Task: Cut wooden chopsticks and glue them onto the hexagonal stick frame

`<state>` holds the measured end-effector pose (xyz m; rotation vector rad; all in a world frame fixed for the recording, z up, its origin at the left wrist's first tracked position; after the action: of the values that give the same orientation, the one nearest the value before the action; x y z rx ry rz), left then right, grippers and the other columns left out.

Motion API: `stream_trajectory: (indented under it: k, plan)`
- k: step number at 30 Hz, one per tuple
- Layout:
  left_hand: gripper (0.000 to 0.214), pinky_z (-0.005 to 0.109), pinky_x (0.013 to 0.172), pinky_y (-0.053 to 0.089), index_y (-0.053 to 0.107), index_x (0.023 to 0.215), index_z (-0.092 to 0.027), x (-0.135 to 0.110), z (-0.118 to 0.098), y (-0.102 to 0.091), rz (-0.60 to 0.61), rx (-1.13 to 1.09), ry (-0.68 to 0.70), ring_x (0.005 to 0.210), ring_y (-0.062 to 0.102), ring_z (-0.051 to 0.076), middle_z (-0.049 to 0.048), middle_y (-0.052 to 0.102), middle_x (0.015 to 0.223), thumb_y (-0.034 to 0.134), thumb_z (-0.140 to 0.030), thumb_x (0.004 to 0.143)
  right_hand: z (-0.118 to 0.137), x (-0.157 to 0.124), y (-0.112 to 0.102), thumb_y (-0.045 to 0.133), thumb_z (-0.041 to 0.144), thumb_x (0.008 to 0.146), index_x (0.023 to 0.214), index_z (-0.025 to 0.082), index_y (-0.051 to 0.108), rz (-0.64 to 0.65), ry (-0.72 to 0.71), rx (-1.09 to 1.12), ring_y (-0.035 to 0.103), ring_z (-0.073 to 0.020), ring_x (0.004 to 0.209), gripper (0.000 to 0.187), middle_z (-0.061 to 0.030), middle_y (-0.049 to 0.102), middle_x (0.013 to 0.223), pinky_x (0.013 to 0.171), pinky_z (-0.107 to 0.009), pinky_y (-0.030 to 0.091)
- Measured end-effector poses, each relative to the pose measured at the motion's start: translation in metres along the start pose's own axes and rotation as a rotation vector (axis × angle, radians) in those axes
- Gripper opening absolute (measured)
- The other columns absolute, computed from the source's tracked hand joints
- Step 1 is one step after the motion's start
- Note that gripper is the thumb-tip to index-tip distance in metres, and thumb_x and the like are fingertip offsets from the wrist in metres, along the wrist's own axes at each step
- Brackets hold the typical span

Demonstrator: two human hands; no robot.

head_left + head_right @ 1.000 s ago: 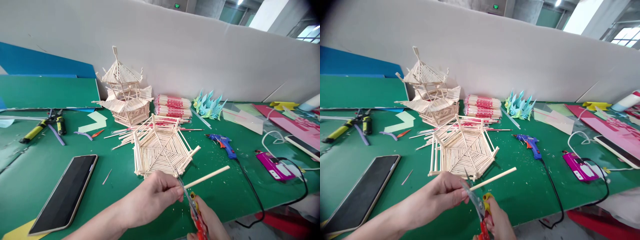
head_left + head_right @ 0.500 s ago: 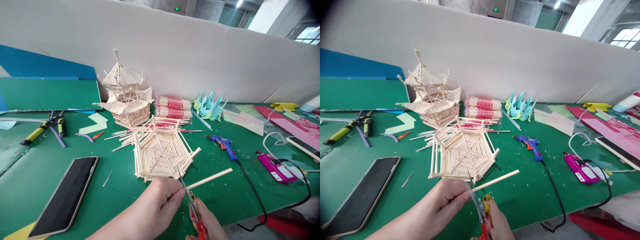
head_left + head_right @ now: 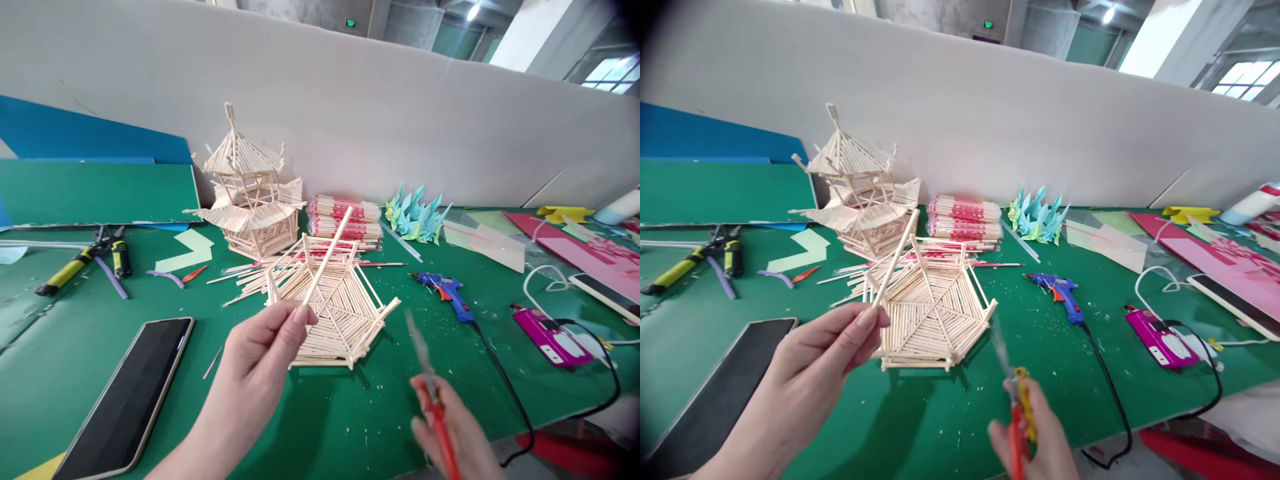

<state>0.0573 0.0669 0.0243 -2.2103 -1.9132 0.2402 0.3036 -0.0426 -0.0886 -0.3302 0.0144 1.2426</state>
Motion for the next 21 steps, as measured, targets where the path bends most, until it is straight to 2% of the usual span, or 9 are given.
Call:
stream_trajectory:
  k: [2,5,8,10,12,14,16,18,21]
  plan:
    - [0.024,0.020,0.047,0.032,0.057,0.076,-0.018,-0.004,-0.002,0.004,0.043,0.057,0.049,0.053,0.039,0.010,-0.0034,0.045,0.058,0.045,-0.034,0.088,0.001,0.021,-0.031,0.061,0.051,0.071,0.105,0.021,0.053,-0.115,-0.057,-0.149,0.062,-0.0201,0.076,0.046,-0.0062,0.064,0.091,0.063,-0.028,0.052]
    - [0.023,0.020,0.048,0.034,0.055,0.070,-0.017,-0.017,-0.013,0.024,0.140,0.237,0.225,0.051,0.041,0.010,-0.0022,0.047,0.056,0.043,-0.024,0.089,-0.004,0.054,-0.059,0.059,0.050,0.071,0.104,0.016,0.054,-0.155,-0.099,-0.650,0.062,-0.0248,0.075,0.048,-0.0098,0.064,0.088,0.066,-0.037,0.051]
    - [0.019,0.023,0.052,0.037,0.055,0.077,-0.017,-0.033,-0.027,0.039,0.148,0.409,0.465,0.054,0.048,0.012,0.0011,0.054,0.062,0.040,-0.016,0.088,0.007,0.064,-0.068,0.058,0.050,0.070,0.106,0.012,0.056,-0.147,-0.213,-0.942,0.062,-0.0309,0.087,0.053,-0.0167,0.064,0.100,0.073,-0.042,0.050]
    - [0.019,0.026,0.054,0.038,0.054,0.079,-0.018,-0.040,-0.031,0.046,0.139,0.512,0.558,0.057,0.051,0.015,0.0033,0.057,0.067,0.037,-0.014,0.088,0.039,0.050,-0.066,0.057,0.050,0.072,0.099,0.016,0.059,-0.201,-0.366,-1.006,0.060,-0.0325,0.094,0.043,-0.0154,0.063,0.105,0.076,-0.043,0.049]
    - [0.021,0.027,0.054,0.037,0.053,0.078,-0.018,-0.042,-0.030,0.054,0.162,0.608,0.589,0.056,0.051,0.016,0.0046,0.059,0.067,0.035,-0.013,0.087,0.093,0.018,-0.060,0.056,0.038,0.078,0.093,0.021,0.059,-0.351,-0.629,-0.890,0.062,-0.0256,0.085,0.023,-0.0096,0.063,0.099,0.076,-0.038,0.048]
    - [0.021,0.027,0.051,0.035,0.053,0.077,-0.018,-0.044,-0.024,0.067,0.231,0.688,0.599,0.052,0.050,0.016,0.0047,0.059,0.065,0.034,-0.012,0.085,0.146,-0.022,-0.035,0.058,0.023,0.078,0.085,0.024,0.056,-0.360,-0.978,-0.689,0.061,-0.0204,0.075,0.008,-0.0054,0.062,0.082,0.070,-0.033,0.047]
    - [0.020,0.025,0.047,0.031,0.051,0.072,-0.018,-0.050,-0.017,0.081,0.293,0.738,0.639,0.046,0.047,0.015,0.0032,0.057,0.060,0.036,-0.012,0.082,0.165,-0.037,0.023,0.058,0.026,0.078,0.095,0.025,0.058,-0.057,-1.118,-0.816,0.062,-0.0210,0.078,0.017,-0.0057,0.066,0.086,0.071,-0.033,0.047]
    - [0.021,0.025,0.043,0.025,0.046,0.063,-0.020,-0.061,-0.015,0.087,0.273,0.752,0.730,0.039,0.042,0.013,-0.0002,0.052,0.052,0.037,-0.013,0.081,0.159,-0.044,0.071,0.053,0.039,0.083,0.099,0.020,0.060,0.182,-1.163,-0.989,0.063,-0.0216,0.074,0.026,-0.0084,0.069,0.086,0.065,-0.032,0.047]
    - [0.031,0.028,0.041,0.020,0.040,0.056,-0.021,-0.080,-0.008,0.090,0.286,0.864,0.833,0.035,0.037,0.012,-0.0031,0.046,0.044,0.034,-0.011,0.085,0.135,-0.052,0.102,0.034,0.032,0.093,0.059,0.021,0.051,0.361,-1.194,-0.978,0.049,-0.0117,0.041,0.039,0.0008,0.054,0.048,0.040,-0.026,0.031]
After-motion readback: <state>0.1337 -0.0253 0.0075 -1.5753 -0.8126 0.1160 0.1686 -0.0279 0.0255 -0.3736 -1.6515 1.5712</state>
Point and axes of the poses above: each hand's wrist, its own x-axis towards the middle knuckle, its own y-axis out of the palm, z = x × y, the point moved 10 cm from there along x, towards the middle knuckle
